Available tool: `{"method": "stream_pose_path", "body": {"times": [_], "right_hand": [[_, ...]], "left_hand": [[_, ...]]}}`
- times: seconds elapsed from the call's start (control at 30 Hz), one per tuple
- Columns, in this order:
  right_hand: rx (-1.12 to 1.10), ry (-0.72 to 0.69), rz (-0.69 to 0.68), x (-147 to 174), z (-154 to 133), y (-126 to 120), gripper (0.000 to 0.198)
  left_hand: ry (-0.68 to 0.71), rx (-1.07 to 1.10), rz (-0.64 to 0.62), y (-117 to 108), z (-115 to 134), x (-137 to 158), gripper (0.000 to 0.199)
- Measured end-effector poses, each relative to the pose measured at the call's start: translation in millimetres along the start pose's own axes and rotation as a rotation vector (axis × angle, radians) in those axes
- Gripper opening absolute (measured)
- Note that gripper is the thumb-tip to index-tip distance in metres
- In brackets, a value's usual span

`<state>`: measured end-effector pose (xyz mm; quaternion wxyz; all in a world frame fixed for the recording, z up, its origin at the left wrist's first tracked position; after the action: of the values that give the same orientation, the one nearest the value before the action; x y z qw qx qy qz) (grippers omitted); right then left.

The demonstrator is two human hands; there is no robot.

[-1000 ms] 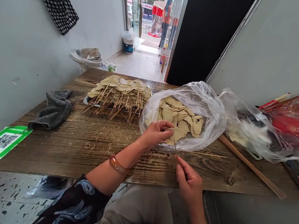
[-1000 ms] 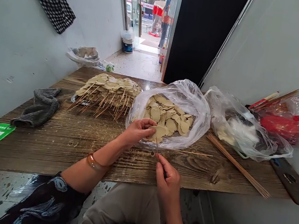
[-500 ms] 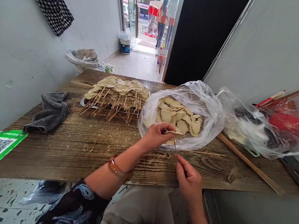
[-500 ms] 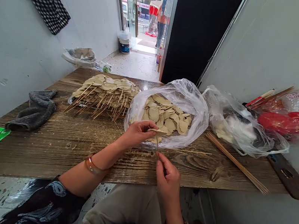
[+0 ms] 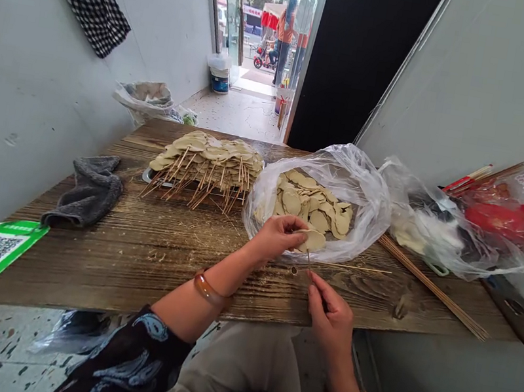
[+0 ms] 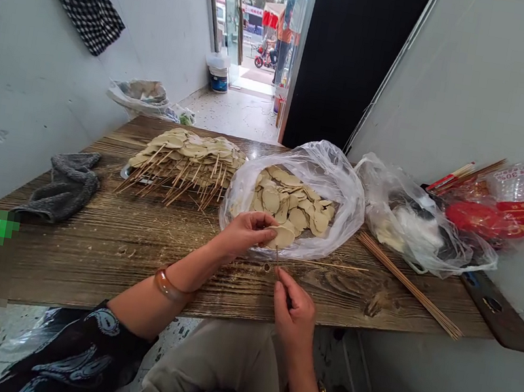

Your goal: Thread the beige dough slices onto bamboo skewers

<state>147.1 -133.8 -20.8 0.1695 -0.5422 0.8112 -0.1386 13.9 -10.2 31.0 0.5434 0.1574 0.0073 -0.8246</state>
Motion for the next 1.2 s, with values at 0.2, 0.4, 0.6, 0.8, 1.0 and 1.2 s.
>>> {"method": "stream_pose_path", "body": {"times": [0.2,0.4,0.6,0.8,1.0,1.2], "right_hand": [[0.031,0.004,0.025,1.0,-0.6,0.0,0.029],[0.025,-0.015,0.054,1.6,-2.7,-0.5,0.027],[0.014,0.014,0.068,3.7,-0.4,-0.2,0.026],[0.007,0.034,0.098,3.8,-0.7,0.9,0.027],[0.004,0.066,0.101,3.2,4.1,1.6,0.028],[-0.037,0.114,0.079,1.9,7.1,2.1,0.029]], "left_hand": [[-0.118,0.194,0.043,0.3,-3.5,1.3,0.027],[-0.186,0.307,0.039,0.2,-8.8,1.7,0.028],[-0.205,0.336,0.042,1.6,-12.7,2.4,0.033],[-0.213,0.324,0.001,8.1,-14.1,4.8,0.035],[-0.110,0.217,-0.010,6.8,-9.3,4.6,0.026],[0.072,-0.153,-0.082,6.1,-4.6,3.2,0.017]]}}
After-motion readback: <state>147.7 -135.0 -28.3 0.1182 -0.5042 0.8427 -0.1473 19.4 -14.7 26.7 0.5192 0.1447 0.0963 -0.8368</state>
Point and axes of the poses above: each hand's wrist, its own x-axis away from the middle knuckle, its own y-axis out of the palm, z = x × y, the point moved 2 cm from there along -x, towards the middle knuckle, and after that the axes turned 15 degrees about y, right-handed, at the moved point
